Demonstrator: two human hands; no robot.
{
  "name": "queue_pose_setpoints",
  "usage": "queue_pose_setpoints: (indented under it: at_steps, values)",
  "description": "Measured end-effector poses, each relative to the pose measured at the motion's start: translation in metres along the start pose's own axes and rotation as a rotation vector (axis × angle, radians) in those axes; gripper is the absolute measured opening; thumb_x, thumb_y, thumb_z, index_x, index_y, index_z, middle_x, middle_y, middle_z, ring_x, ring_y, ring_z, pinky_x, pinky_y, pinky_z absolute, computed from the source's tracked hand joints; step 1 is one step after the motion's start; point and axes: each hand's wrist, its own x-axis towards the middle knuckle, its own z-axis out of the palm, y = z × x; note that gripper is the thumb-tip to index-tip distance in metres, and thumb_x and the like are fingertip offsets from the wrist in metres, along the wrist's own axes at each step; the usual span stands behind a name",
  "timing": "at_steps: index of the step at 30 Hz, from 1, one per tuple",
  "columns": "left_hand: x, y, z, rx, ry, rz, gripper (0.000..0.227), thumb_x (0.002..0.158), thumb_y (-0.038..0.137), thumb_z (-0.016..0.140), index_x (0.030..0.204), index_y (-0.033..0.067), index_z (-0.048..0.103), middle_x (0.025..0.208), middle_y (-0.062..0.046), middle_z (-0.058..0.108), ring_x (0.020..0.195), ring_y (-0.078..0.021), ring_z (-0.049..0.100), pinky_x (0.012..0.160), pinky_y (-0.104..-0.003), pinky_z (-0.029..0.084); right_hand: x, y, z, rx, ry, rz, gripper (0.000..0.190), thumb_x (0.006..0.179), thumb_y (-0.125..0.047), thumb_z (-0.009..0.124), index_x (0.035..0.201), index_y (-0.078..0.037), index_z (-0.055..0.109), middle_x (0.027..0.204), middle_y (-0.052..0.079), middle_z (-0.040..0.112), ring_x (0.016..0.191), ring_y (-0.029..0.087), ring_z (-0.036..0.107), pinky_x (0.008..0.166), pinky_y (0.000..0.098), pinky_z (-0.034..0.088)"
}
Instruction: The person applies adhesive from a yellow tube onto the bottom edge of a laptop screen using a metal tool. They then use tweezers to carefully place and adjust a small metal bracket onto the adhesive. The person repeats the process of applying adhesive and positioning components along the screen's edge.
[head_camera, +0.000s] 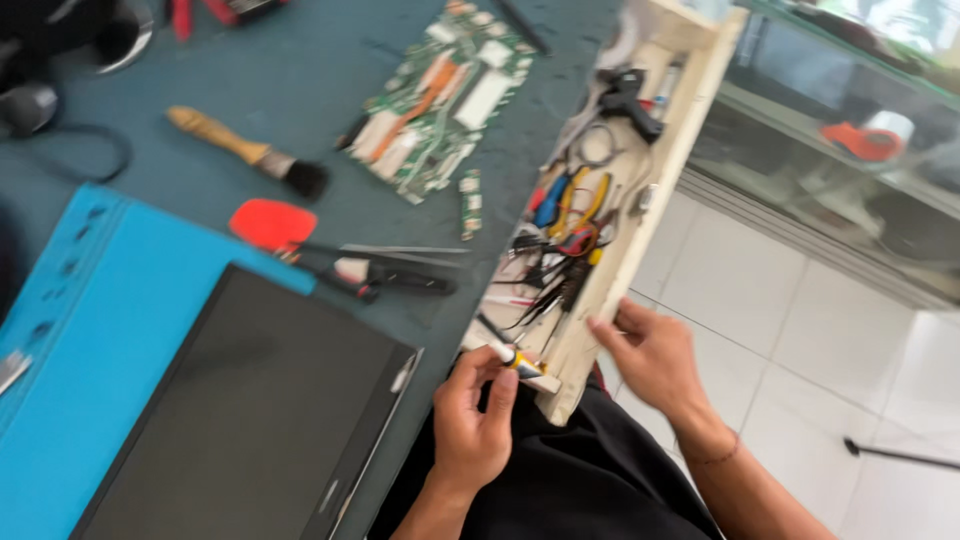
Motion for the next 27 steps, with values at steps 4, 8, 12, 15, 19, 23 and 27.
queue_pose_setpoints:
  at_steps: [4, 8, 12, 15, 19, 23, 27]
  values:
    - [-0.008, 0.023, -0.008, 0.006, 0.101, 0.045, 0.023, 0.091, 0.022, 0.055, 0.102, 0.0029, 0.059, 0.095, -0.010, 0.073, 0.085, -0.0178, 0.071, 0.079, -0.027, 0.056, 0.007, 0.004, 0.016, -0.129, -0.015, -0.114, 0.030, 0.088, -0.023, 0.067, 0.066, -0.008, 0.053, 0.057, -0.009, 0.050, 0.071, -0.002, 0.036, 0.062, 0.0185, 0.035]
    - [-0.013, 0.036, -0.020, -0.050, 0.131, 0.030, 0.024, 0.091, 0.022, 0.056, 0.103, 0.0008, 0.058, 0.094, -0.010, 0.068, 0.083, -0.0183, 0.071, 0.078, -0.027, 0.059, 0.006, -0.019, 0.033, -0.056, -0.007, -0.055, 0.021, 0.086, -0.015, 0.062, 0.105, -0.008, 0.069, 0.101, -0.002, 0.074, 0.100, 0.004, 0.065, 0.089, 0.0175, 0.045]
    - [-0.020, 0.043, -0.032, -0.054, 0.204, 0.069, 0.027, 0.091, 0.024, 0.056, 0.103, -0.0002, 0.058, 0.096, -0.010, 0.067, 0.086, -0.0189, 0.069, 0.078, -0.027, 0.061, 0.017, -0.008, 0.050, -0.114, 0.035, -0.172, 0.023, 0.090, -0.018, 0.065, 0.074, -0.007, 0.054, 0.063, -0.009, 0.060, 0.073, -0.004, 0.044, 0.077, 0.0151, 0.038]
    - [-0.019, 0.049, -0.038, -0.085, 0.244, 0.046, 0.027, 0.090, 0.024, 0.056, 0.102, 0.0001, 0.059, 0.097, -0.010, 0.067, 0.089, -0.0182, 0.068, 0.080, -0.028, 0.061, 0.025, -0.009, 0.061, -0.161, 0.075, -0.303, 0.045, 0.090, -0.021, 0.063, 0.067, -0.011, 0.025, 0.056, -0.008, 0.022, 0.060, 0.008, 0.019, 0.061, 0.0175, 0.025]
    - [-0.022, 0.049, -0.041, -0.076, 0.293, 0.084, 0.024, 0.090, 0.020, 0.057, 0.102, -0.0006, 0.058, 0.096, -0.011, 0.065, 0.086, -0.0188, 0.067, 0.079, -0.028, 0.061, 0.026, -0.020, 0.072, -0.074, 0.046, -0.294, 0.047, 0.090, -0.016, 0.062, 0.067, -0.011, 0.021, 0.060, -0.006, 0.016, 0.062, 0.010, 0.015, 0.059, 0.0201, 0.019]
    - [-0.025, 0.051, -0.045, -0.075, 0.341, 0.080, 0.024, 0.091, 0.022, 0.057, 0.103, 0.0005, 0.058, 0.099, -0.010, 0.066, 0.089, -0.0195, 0.068, 0.082, -0.028, 0.061, 0.035, -0.021, 0.082, -0.149, 0.053, -0.357, 0.035, 0.093, -0.019, 0.062, 0.071, -0.009, 0.037, 0.059, -0.007, 0.027, 0.063, 0.011, 0.021, 0.067, 0.0167, 0.028]
    - [-0.026, 0.054, -0.052, -0.074, 0.363, 0.095, 0.022, 0.092, 0.020, 0.056, 0.103, 0.0019, 0.058, 0.098, -0.008, 0.066, 0.088, -0.0202, 0.070, 0.082, -0.029, 0.061, 0.032, -0.041, 0.085, -0.254, -0.025, -0.357, 0.019, 0.092, -0.018, 0.051, 0.104, -0.014, 0.067, 0.091, -0.002, 0.075, 0.090, 0.017, 0.070, 0.088, 0.0220, 0.040]
